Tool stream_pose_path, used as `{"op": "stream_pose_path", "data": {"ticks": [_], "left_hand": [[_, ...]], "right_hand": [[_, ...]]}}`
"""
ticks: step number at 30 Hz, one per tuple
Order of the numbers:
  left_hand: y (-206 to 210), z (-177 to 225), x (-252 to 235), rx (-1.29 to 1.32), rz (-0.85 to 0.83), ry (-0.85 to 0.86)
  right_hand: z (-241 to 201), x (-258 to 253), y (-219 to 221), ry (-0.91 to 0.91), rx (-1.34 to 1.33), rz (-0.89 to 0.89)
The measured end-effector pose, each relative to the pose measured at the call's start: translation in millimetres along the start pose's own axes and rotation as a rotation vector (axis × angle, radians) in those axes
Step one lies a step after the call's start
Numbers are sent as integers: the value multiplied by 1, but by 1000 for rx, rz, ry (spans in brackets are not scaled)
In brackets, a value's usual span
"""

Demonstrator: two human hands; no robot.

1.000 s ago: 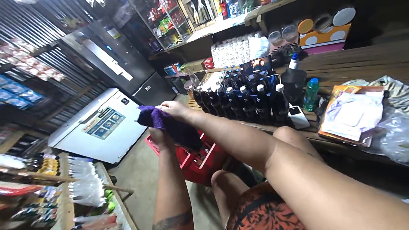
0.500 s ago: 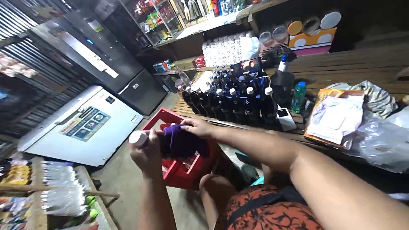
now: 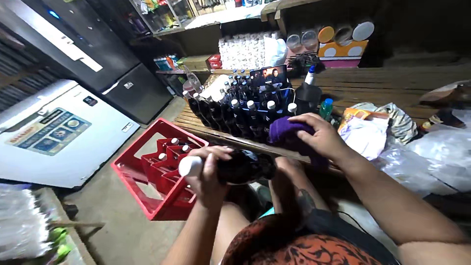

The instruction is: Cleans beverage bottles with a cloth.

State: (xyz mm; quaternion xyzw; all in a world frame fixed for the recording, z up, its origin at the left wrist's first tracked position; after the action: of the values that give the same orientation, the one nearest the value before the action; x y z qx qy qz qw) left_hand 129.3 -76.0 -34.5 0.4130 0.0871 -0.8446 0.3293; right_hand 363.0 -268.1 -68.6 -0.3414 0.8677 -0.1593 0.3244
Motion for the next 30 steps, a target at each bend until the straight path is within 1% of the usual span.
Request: {"op": "stream_pose_path", "data": {"ticks": [3, 5, 7, 9, 11, 13, 15, 18, 19, 21, 23, 25, 28, 30], "left_hand": [[42, -28, 15, 128, -4, -22], [64, -36, 25, 155, -50, 21], [75, -33, 28, 144, -113, 77], [76, -30, 33, 136, -146, 113], [70, -28, 36, 141, -147, 125], [60, -29, 38, 123, -147, 112], [49, -28, 36, 90, -146, 21], [31, -19, 37, 4, -166, -194], [27, -14, 40, 2, -132, -245], [22, -9, 53, 72, 11, -306], [18, -9, 71, 154, 160, -308], [15, -10, 83, 210, 199, -241], [14, -8, 91, 295, 146, -177], [16, -4, 93, 316, 113, -194]], "right_hand": [[6, 14, -10, 46, 145, 21], [10, 26, -5, 102, 99, -40], [10, 42, 5, 189, -88, -164], [8, 60, 16, 254, -347, -266], [9, 73, 27, 209, -549, -232], [18, 82, 35, 122, -665, -178], [33, 86, 42, 41, -635, -162], [45, 85, 47, -12, -532, -136], [47, 84, 47, -25, -491, -119], [51, 85, 52, -70, -378, -91], [54, 89, 60, -120, -311, -67], [55, 93, 70, -165, -304, -55], [57, 97, 80, -261, -227, -67], [50, 93, 80, -302, -171, -94]]}}
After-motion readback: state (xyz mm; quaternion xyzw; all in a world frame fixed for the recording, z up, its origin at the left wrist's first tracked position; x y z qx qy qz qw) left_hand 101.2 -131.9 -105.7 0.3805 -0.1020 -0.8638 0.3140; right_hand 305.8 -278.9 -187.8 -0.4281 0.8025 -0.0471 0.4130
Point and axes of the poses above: each hand's wrist, its own x-axis away from the middle knuckle, its own y-axis out of the palm, z = x × y, the point moved 3 cm from there along -x, towards the middle knuckle, and after that the axes turned 4 degrees about -x, right-handed, at the moved point
